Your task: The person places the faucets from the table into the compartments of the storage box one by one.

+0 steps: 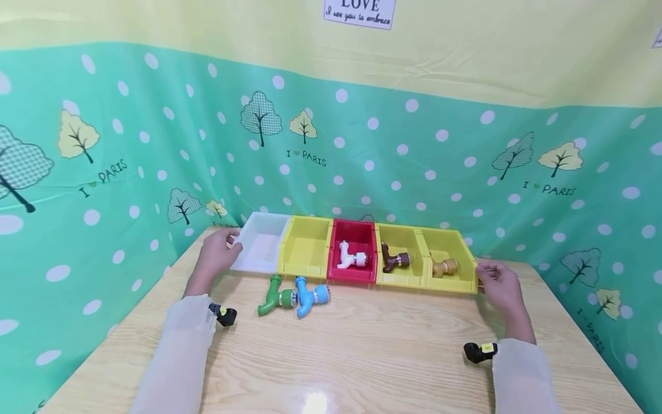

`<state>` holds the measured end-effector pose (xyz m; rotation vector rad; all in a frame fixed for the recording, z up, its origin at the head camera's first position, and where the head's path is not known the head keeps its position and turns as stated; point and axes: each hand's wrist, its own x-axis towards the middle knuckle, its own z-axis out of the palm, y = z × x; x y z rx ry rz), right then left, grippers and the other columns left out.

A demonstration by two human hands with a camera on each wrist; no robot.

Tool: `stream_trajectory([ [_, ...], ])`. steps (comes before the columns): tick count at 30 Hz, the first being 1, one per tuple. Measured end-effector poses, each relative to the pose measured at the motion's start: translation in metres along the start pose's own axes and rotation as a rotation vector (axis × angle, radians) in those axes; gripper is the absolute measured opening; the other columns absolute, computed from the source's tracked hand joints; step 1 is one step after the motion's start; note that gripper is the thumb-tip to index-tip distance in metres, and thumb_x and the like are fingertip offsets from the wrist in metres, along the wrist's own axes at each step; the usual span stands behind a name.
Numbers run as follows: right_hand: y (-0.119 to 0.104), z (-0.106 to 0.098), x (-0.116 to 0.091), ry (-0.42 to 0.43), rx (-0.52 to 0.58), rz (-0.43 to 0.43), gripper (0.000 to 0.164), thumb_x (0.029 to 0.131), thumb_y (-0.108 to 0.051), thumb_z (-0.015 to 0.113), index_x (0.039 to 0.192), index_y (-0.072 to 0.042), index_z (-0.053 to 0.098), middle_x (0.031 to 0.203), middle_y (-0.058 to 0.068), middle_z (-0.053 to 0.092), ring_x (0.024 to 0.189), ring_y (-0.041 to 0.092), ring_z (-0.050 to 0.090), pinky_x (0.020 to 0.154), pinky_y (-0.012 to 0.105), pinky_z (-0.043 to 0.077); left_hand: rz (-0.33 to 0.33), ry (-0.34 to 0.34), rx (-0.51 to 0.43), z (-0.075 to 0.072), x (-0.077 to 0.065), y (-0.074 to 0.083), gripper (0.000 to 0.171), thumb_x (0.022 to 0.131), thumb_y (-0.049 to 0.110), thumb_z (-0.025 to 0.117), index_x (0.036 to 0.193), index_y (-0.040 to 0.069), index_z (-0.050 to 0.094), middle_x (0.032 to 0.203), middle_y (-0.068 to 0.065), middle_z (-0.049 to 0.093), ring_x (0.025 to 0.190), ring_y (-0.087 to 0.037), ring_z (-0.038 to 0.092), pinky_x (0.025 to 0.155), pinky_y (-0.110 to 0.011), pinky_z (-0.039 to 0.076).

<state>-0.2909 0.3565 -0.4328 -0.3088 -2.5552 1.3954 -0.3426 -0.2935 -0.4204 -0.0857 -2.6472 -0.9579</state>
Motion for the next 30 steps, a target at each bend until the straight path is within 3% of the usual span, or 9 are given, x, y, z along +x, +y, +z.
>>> stream_trajectory([
  [4,0.001,0.001,-0.001,-0.017,0.015,0.047,0.045,0.109,-0.031,0.047,0.135,0.006,0.053,0.119,0.019,0.058,0.096,0.017,0.064,0.077,0.028,0.06,0.037,0.003,0.092,-0.004,-0.002,0.015,0.039,0.099,0.016,0.056,0.131,-0.007,0.059,0.118,-0.026,0.061,0.104,-0.04,0.059,0.085,-0.054,0.052],
  [8,0.0,0.001,-0.002,-0.033,0.016,0.042,0.048,0.109,-0.031,0.045,0.138,0.007,0.052,0.122,0.021,0.058,0.104,0.025,0.063,0.077,0.026,0.06,0.118,-0.024,0.157,-0.004,-0.003,0.035,0.035,0.1,0.017,0.057,0.128,-0.004,0.061,0.119,-0.024,0.061,0.107,-0.04,0.059,0.088,-0.056,0.051],
  [14,0.0,0.001,-0.003,-0.042,-0.002,0.031,0.051,0.109,-0.033,0.045,0.139,0.008,0.051,0.122,0.021,0.056,0.109,0.03,0.062,0.077,0.026,0.06,0.255,-0.151,0.168,0.013,-0.01,0.062,0.032,0.098,0.017,0.063,0.126,0.001,0.064,0.118,-0.017,0.064,0.107,-0.034,0.061,0.09,-0.05,0.053],
  [19,0.001,0.0,-0.003,-0.047,-0.001,0.04,0.047,0.11,-0.031,0.044,0.138,0.007,0.051,0.121,0.02,0.055,0.107,0.028,0.061,0.078,0.026,0.059,0.414,-0.226,0.223,0.03,-0.022,0.08,0.028,0.097,0.019,0.067,0.121,0.004,0.068,0.111,-0.011,0.066,0.102,-0.027,0.063,0.086,-0.045,0.055],
  [24,0.004,0.0,-0.001,-0.045,-0.014,0.028,0.046,0.11,-0.03,0.044,0.137,0.007,0.052,0.122,0.02,0.056,0.108,0.029,0.062,0.078,0.026,0.06,0.597,-0.305,0.275,0.039,-0.031,0.089,0.025,0.096,0.023,0.071,0.116,0.007,0.071,0.109,-0.006,0.067,0.098,-0.022,0.062,0.083,-0.04,0.055],
  [30,0.005,0.001,0.0,-0.031,-0.018,0.029,0.049,0.11,-0.033,0.045,0.138,0.007,0.052,0.122,0.021,0.056,0.109,0.032,0.062,0.078,0.027,0.06,0.747,-0.43,0.329,0.039,-0.039,0.089,0.03,0.097,0.031,0.07,0.12,0.012,0.071,0.111,-0.002,0.067,0.1,-0.017,0.06,0.086,-0.037,0.054],
])
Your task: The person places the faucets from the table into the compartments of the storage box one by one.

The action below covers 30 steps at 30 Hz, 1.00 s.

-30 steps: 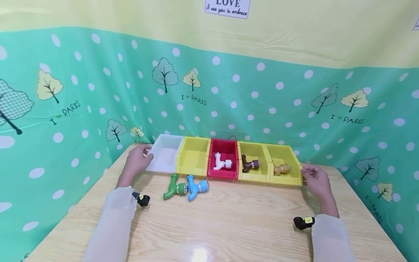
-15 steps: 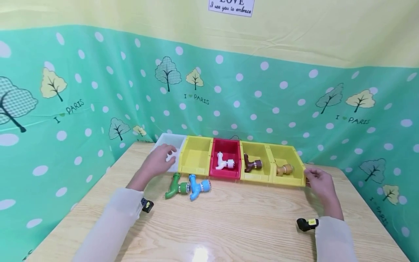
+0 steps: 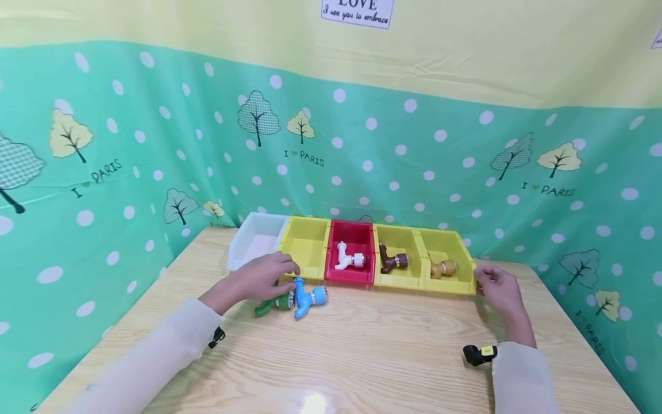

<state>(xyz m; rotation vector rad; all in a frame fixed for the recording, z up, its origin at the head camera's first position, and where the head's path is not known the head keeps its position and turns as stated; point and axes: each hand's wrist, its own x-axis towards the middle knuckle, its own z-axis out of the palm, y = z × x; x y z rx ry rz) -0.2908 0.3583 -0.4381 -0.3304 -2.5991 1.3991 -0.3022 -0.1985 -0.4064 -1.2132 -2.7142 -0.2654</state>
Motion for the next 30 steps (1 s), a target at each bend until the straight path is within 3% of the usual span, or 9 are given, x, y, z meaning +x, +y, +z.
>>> stream_trajectory([
  [6,-0.002,0.002,0.002,0.011,-0.001,0.002,0.048,0.11,-0.031,0.045,0.138,0.007,0.052,0.122,0.022,0.057,0.11,0.033,0.062,0.08,0.03,0.06,0.093,-0.095,-0.011,0.003,-0.01,-0.003,0.04,0.095,0.039,0.071,0.128,0.016,0.067,0.117,0.002,0.066,0.102,-0.014,0.057,0.09,-0.037,0.053],
  [13,-0.003,0.0,0.002,0.007,0.002,0.003,0.047,0.11,-0.031,0.044,0.138,0.007,0.052,0.122,0.021,0.056,0.111,0.033,0.06,0.081,0.031,0.06,0.063,-0.13,-0.06,0.009,-0.01,-0.001,0.048,0.093,0.044,0.071,0.135,0.022,0.061,0.124,0.008,0.062,0.108,-0.012,0.054,0.095,-0.037,0.052],
  [19,0.001,0.001,0.003,0.004,0.012,-0.006,0.046,0.11,-0.031,0.045,0.135,0.006,0.054,0.119,0.02,0.057,0.104,0.027,0.062,0.079,0.028,0.06,0.088,-0.16,-0.058,0.014,-0.009,-0.003,0.052,0.089,0.041,0.072,0.135,0.02,0.06,0.124,0.008,0.06,0.105,-0.01,0.052,0.094,-0.035,0.05],
  [25,0.0,0.002,0.001,0.007,0.033,-0.003,0.046,0.11,-0.031,0.046,0.135,0.006,0.054,0.118,0.019,0.058,0.101,0.022,0.063,0.078,0.026,0.059,0.085,-0.155,-0.056,0.015,-0.016,-0.01,0.04,0.086,0.035,0.077,0.12,0.022,0.061,0.105,0.013,0.056,0.093,-0.009,0.048,0.08,-0.03,0.046],
  [30,0.0,0.001,0.001,0.009,0.031,0.007,0.047,0.11,-0.033,0.045,0.135,0.006,0.054,0.119,0.018,0.058,0.105,0.025,0.062,0.078,0.027,0.059,0.077,-0.164,-0.063,0.016,-0.016,-0.011,0.036,0.088,0.032,0.077,0.118,0.026,0.061,0.104,0.015,0.056,0.09,-0.009,0.049,0.08,-0.03,0.046],
])
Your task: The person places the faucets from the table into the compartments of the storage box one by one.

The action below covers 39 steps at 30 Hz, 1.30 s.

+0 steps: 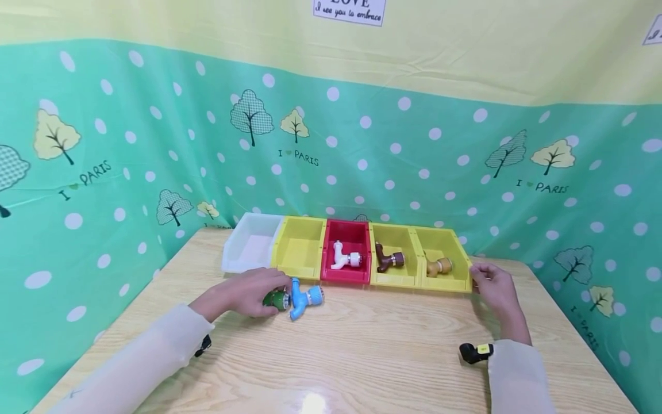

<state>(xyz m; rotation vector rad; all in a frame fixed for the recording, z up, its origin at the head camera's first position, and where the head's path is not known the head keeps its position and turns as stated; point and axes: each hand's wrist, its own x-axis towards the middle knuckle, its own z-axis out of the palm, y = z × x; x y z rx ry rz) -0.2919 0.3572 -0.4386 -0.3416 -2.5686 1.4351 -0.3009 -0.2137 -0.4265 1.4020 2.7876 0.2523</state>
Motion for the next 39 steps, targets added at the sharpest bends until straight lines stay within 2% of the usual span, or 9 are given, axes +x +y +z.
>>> stream_trajectory([
  [4,0.0,0.001,0.001,0.008,-0.006,0.0,0.047,0.11,-0.033,0.045,0.134,0.006,0.054,0.118,0.018,0.058,0.105,0.026,0.062,0.077,0.025,0.059,-0.003,-0.007,-0.02,0.0,-0.001,0.002,0.036,0.088,0.029,0.078,0.12,0.026,0.062,0.109,0.015,0.059,0.088,-0.008,0.051,0.08,-0.03,0.049],
  [9,0.0,0.001,0.0,0.014,-0.011,0.007,0.047,0.11,-0.033,0.045,0.134,0.006,0.054,0.118,0.019,0.058,0.104,0.026,0.062,0.077,0.025,0.059,-0.017,-0.005,-0.035,-0.001,-0.001,0.006,0.038,0.085,0.025,0.076,0.121,0.025,0.064,0.114,0.014,0.06,0.093,-0.008,0.052,0.086,-0.031,0.051],
  [20,0.0,0.0,-0.001,0.007,-0.016,0.0,0.047,0.11,-0.033,0.045,0.135,0.005,0.054,0.118,0.019,0.057,0.103,0.025,0.06,0.077,0.025,0.059,-0.015,0.003,-0.023,-0.006,0.0,0.019,0.038,0.08,0.024,0.077,0.118,0.024,0.067,0.11,0.013,0.06,0.09,-0.007,0.052,0.082,-0.028,0.051],
  [23,0.0,-0.001,0.0,0.006,-0.016,0.006,0.048,0.109,-0.036,0.045,0.135,0.005,0.054,0.119,0.018,0.057,0.102,0.023,0.06,0.078,0.026,0.059,0.012,0.024,0.001,-0.009,0.001,0.024,0.037,0.079,0.024,0.077,0.115,0.025,0.067,0.107,0.013,0.058,0.088,-0.008,0.05,0.078,-0.028,0.049],
  [28,0.001,-0.002,0.0,-0.002,-0.021,0.002,0.051,0.109,-0.038,0.044,0.136,0.005,0.054,0.119,0.018,0.056,0.103,0.023,0.06,0.079,0.026,0.059,0.077,0.079,0.097,-0.016,0.006,0.028,0.036,0.077,0.022,0.076,0.11,0.027,0.065,0.097,0.011,0.053,0.081,-0.009,0.046,0.073,-0.028,0.044],
  [34,0.002,-0.001,0.0,0.002,-0.02,-0.005,0.049,0.11,-0.035,0.044,0.135,0.006,0.054,0.117,0.018,0.057,0.101,0.023,0.061,0.078,0.027,0.059,0.059,0.109,0.136,-0.03,0.016,0.026,0.039,0.076,0.023,0.077,0.114,0.026,0.068,0.097,0.009,0.056,0.08,-0.01,0.047,0.074,-0.031,0.046],
  [39,0.001,0.0,0.002,0.01,-0.021,-0.002,0.046,0.11,-0.033,0.044,0.133,0.006,0.055,0.116,0.018,0.057,0.1,0.023,0.061,0.077,0.027,0.06,0.081,0.182,0.147,-0.039,0.031,0.017,0.037,0.076,0.019,0.079,0.111,0.022,0.068,0.097,0.007,0.058,0.077,-0.011,0.048,0.071,-0.03,0.047],
])
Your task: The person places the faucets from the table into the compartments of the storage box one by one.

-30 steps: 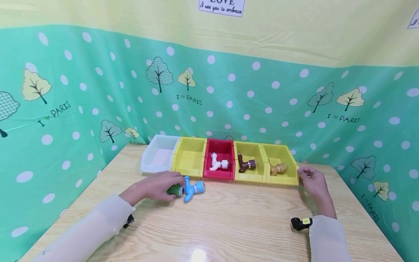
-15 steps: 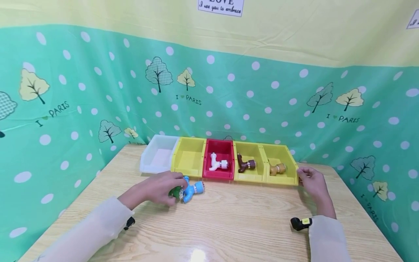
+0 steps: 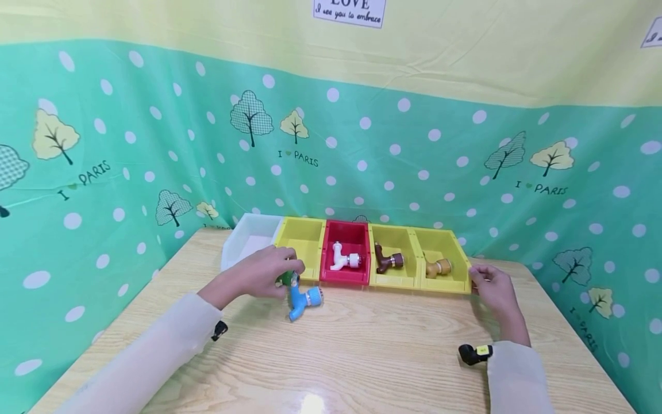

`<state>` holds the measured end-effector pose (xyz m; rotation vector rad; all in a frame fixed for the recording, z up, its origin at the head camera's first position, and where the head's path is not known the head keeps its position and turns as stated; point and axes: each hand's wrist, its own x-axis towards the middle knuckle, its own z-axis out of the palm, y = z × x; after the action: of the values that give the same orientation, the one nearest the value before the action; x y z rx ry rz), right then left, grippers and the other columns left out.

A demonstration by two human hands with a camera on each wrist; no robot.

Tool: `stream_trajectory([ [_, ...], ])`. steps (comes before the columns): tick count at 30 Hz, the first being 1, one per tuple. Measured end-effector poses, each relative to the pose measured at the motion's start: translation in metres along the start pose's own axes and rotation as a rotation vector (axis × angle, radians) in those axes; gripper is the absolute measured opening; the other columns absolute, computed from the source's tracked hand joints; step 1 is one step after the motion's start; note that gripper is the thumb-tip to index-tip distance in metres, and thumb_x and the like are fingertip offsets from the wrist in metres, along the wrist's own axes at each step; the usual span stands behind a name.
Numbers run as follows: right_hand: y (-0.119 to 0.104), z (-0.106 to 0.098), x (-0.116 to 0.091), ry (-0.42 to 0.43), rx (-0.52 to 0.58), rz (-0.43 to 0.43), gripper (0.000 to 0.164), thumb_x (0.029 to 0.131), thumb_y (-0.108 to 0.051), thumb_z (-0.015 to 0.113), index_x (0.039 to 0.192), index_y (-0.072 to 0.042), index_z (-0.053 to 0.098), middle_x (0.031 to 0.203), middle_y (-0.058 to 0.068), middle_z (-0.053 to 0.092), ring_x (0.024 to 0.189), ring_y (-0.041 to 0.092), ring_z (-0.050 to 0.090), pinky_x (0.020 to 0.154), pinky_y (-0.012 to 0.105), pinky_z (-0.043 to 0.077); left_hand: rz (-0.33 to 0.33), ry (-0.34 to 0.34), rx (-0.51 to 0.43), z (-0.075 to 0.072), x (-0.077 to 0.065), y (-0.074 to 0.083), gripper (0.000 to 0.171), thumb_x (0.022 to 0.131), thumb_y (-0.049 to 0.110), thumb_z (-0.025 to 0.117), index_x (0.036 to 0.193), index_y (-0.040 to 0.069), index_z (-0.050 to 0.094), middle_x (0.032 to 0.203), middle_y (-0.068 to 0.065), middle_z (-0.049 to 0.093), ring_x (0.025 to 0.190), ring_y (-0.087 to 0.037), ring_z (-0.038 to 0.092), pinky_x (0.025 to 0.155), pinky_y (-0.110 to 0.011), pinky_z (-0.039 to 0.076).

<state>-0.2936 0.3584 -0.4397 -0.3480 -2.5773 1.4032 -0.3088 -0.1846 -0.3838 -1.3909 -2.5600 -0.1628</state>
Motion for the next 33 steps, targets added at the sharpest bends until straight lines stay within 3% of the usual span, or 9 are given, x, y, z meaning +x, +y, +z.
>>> stream_trajectory([
  [4,0.0,0.0,0.0,-0.002,-0.003,0.0,0.047,0.11,-0.034,0.044,0.133,0.006,0.054,0.117,0.019,0.057,0.102,0.025,0.061,0.077,0.027,0.059,-0.018,0.035,-0.016,0.002,0.014,-0.011,0.036,0.077,0.018,0.081,0.111,0.02,0.069,0.098,0.006,0.058,0.078,-0.012,0.05,0.07,-0.029,0.048],
  [16,-0.001,0.0,0.0,-0.018,0.014,-0.005,0.049,0.11,-0.033,0.044,0.135,0.008,0.053,0.122,0.021,0.056,0.107,0.029,0.061,0.079,0.027,0.059,-0.209,-0.002,-0.058,0.017,0.054,-0.04,0.045,0.08,0.019,0.082,0.123,0.018,0.069,0.107,0.004,0.062,0.089,-0.015,0.054,0.078,-0.029,0.052],
  [25,0.001,0.002,0.002,-0.015,0.018,0.002,0.049,0.11,-0.035,0.043,0.135,0.006,0.053,0.123,0.021,0.056,0.106,0.027,0.061,0.078,0.026,0.059,-0.277,-0.046,-0.039,0.032,0.062,-0.053,0.042,0.082,0.021,0.08,0.122,0.019,0.067,0.105,0.004,0.059,0.09,-0.016,0.054,0.077,-0.029,0.051],
  [33,0.003,0.001,0.001,-0.011,0.011,-0.008,0.052,0.11,-0.036,0.043,0.136,0.008,0.052,0.124,0.023,0.056,0.109,0.031,0.061,0.077,0.026,0.059,-0.266,-0.102,-0.053,0.038,0.07,-0.057,0.044,0.084,0.018,0.08,0.126,0.016,0.065,0.107,0.001,0.061,0.092,-0.016,0.055,0.081,-0.031,0.053],
])
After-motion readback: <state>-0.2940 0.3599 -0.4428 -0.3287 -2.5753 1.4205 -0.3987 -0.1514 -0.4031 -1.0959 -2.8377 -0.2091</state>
